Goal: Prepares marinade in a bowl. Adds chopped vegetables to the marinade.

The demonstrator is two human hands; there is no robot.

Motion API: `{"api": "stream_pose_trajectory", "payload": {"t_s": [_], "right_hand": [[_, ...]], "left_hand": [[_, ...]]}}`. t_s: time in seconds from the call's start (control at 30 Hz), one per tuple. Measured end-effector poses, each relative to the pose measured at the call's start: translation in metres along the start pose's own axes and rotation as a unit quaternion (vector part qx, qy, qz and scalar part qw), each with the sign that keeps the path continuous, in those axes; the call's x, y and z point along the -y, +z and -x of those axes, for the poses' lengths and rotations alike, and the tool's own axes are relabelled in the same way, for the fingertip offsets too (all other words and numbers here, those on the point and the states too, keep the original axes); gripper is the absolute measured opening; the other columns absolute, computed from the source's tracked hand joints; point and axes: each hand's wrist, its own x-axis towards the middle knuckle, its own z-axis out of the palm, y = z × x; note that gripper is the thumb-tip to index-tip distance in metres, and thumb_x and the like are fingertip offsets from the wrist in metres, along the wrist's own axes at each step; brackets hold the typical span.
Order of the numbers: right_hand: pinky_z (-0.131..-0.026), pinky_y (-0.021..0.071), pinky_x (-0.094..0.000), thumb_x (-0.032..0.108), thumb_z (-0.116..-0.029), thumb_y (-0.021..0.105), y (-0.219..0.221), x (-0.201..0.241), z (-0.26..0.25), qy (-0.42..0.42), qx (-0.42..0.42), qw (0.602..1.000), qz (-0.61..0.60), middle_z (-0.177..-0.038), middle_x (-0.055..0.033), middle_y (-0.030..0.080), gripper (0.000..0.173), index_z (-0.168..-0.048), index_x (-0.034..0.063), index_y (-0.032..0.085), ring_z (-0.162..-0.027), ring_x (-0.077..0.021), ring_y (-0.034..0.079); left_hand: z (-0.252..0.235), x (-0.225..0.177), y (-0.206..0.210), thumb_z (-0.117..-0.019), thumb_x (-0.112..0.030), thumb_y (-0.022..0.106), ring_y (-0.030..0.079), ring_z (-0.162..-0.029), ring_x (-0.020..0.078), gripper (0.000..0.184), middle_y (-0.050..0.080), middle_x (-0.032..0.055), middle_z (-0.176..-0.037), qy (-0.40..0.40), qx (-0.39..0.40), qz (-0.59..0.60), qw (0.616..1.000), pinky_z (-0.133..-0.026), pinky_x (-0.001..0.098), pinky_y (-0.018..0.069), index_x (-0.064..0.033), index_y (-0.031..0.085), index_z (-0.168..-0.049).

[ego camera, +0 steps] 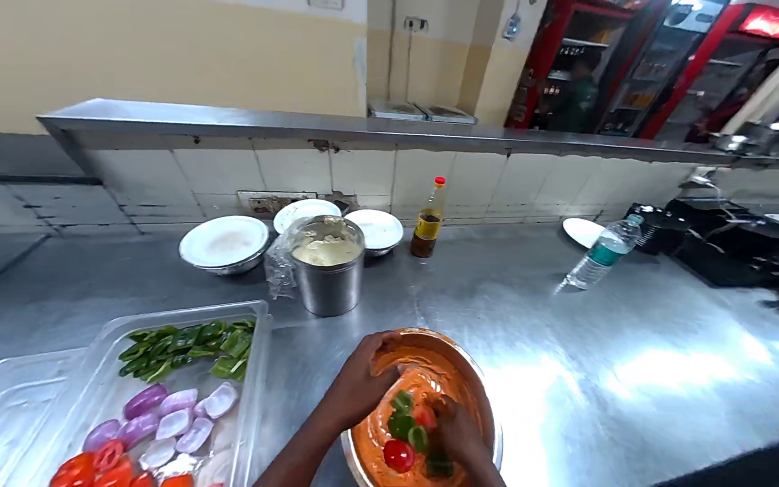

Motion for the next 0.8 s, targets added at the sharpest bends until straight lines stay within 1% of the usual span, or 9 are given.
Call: {"api": "stream_pose_trajectory", "payload": {"t_s": [0.03, 0.1, 0.2, 0.3, 0.37, 0.47, 0.6, 0.67, 0.8], "right_hand": [[-0.106, 0.0466, -0.0552, 0.013, -0.1018, 0.057, 0.000, 0.001, 0.000, -0.001, -0.002, 1.000, 0.001, -0.129, -0.0231, 0.066, 0.035, -0.134, 0.0009, 0.063, -0.122, -0.0356, 0.062], [-0.102, 0.0481, -0.0565, 0.013, -0.1004, 0.058, 0.002, 0.003, 0.001, 0.000, -0.008, 1.000, -0.003, -0.124, -0.0240, 0.067, 0.034, -0.131, -0.0004, 0.064, -0.118, -0.0365, 0.063], [-0.103, 0.0472, -0.0567, 0.011, -0.1000, 0.059, 0.002, 0.001, 0.004, 0.006, -0.017, 1.000, -0.022, -0.126, -0.0270, 0.065, 0.038, -0.135, -0.0023, 0.061, -0.119, -0.0383, 0.063], [-0.104, 0.0457, -0.0589, 0.009, -0.0988, 0.061, 0.002, 0.003, 0.008, -0.003, -0.031, 0.999, -0.024, -0.126, -0.0307, 0.064, 0.039, -0.135, -0.0057, 0.060, -0.120, -0.0419, 0.062], [-0.104, 0.0460, -0.0586, 0.010, -0.0984, 0.061, 0.002, -0.001, 0.009, -0.015, -0.036, 0.999, -0.019, -0.126, -0.0305, 0.065, 0.039, -0.134, -0.0065, 0.061, -0.120, -0.0413, 0.062], [-0.103, 0.0474, -0.0551, 0.009, -0.0970, 0.063, 0.003, -0.007, 0.003, -0.034, -0.039, 0.999, -0.016, -0.124, -0.0298, 0.065, 0.037, -0.130, -0.0086, 0.062, -0.117, -0.0384, 0.063], [-0.104, 0.0465, -0.0570, 0.009, -0.0974, 0.061, 0.002, -0.007, 0.001, -0.031, -0.036, 0.999, -0.006, -0.126, -0.0307, 0.064, 0.038, -0.131, -0.0082, 0.061, -0.119, -0.0397, 0.062], [-0.104, 0.0455, -0.0579, 0.009, -0.0984, 0.060, 0.001, -0.002, 0.007, -0.018, -0.038, 0.999, -0.006, -0.126, -0.0307, 0.064, 0.037, -0.132, -0.0074, 0.062, -0.119, -0.0409, 0.061], [-0.105, 0.0459, -0.0563, 0.007, -0.0998, 0.059, 0.000, -0.002, 0.005, 0.008, -0.038, 0.999, -0.028, -0.128, -0.0276, 0.064, 0.036, -0.134, -0.0032, 0.062, -0.121, -0.0383, 0.061]], "left_hand": [[0.007, 0.004, -0.012, -0.0979, -0.021, 0.063, 0.055, -0.132, 0.0233, 0.049, 0.054, 0.0148, -0.144, -0.001, -0.026, 0.011, 1.000, -0.108, 0.0381, 0.0487, -0.0031, 0.052, -0.143], [0.025, 0.015, -0.041, -0.0978, -0.021, 0.063, 0.052, -0.134, 0.0252, 0.048, 0.054, 0.0140, -0.144, -0.008, -0.071, 0.013, 0.997, -0.109, 0.0419, 0.0472, -0.0030, 0.054, -0.141], [0.058, 0.034, -0.080, -0.0965, -0.023, 0.064, 0.054, -0.133, 0.0262, 0.049, 0.056, 0.0140, -0.143, -0.016, -0.163, 0.008, 0.986, -0.107, 0.0441, 0.0488, -0.0018, 0.055, -0.139], [0.089, 0.052, -0.120, -0.0957, -0.017, 0.064, 0.060, -0.125, 0.0244, 0.044, 0.059, 0.0156, -0.137, -0.011, -0.287, 0.007, 0.958, -0.102, 0.0413, 0.0527, 0.0008, 0.056, -0.136], [0.107, 0.070, -0.146, -0.0975, -0.014, 0.063, 0.060, -0.124, 0.0268, 0.040, 0.061, 0.0168, -0.136, -0.034, -0.342, -0.032, 0.939, -0.101, 0.0449, 0.0515, 0.0006, 0.057, -0.135], [0.126, 0.100, -0.179, -0.1001, -0.012, 0.063, 0.058, -0.127, 0.0309, 0.038, 0.059, 0.0194, -0.138, -0.084, -0.377, -0.076, 0.919, -0.104, 0.0492, 0.0494, 0.0004, 0.057, -0.135], [0.143, 0.118, -0.194, -0.0993, -0.009, 0.064, 0.060, -0.125, 0.0325, 0.037, 0.058, 0.0213, -0.138, -0.108, -0.410, -0.070, 0.903, -0.103, 0.0492, 0.0499, 0.0012, 0.058, -0.135], [0.146, 0.124, -0.194, -0.0990, -0.008, 0.063, 0.060, -0.123, 0.0338, 0.038, 0.058, 0.0228, -0.137, -0.109, -0.397, -0.077, 0.908, -0.103, 0.0502, 0.0495, 0.0023, 0.058, -0.135], [0.140, 0.129, -0.188, -0.0993, -0.013, 0.062, 0.061, -0.121, 0.0324, 0.041, 0.060, 0.0221, -0.135, -0.114, -0.348, -0.077, 0.927, -0.102, 0.0506, 0.0494, 0.0014, 0.056, -0.137]]}}
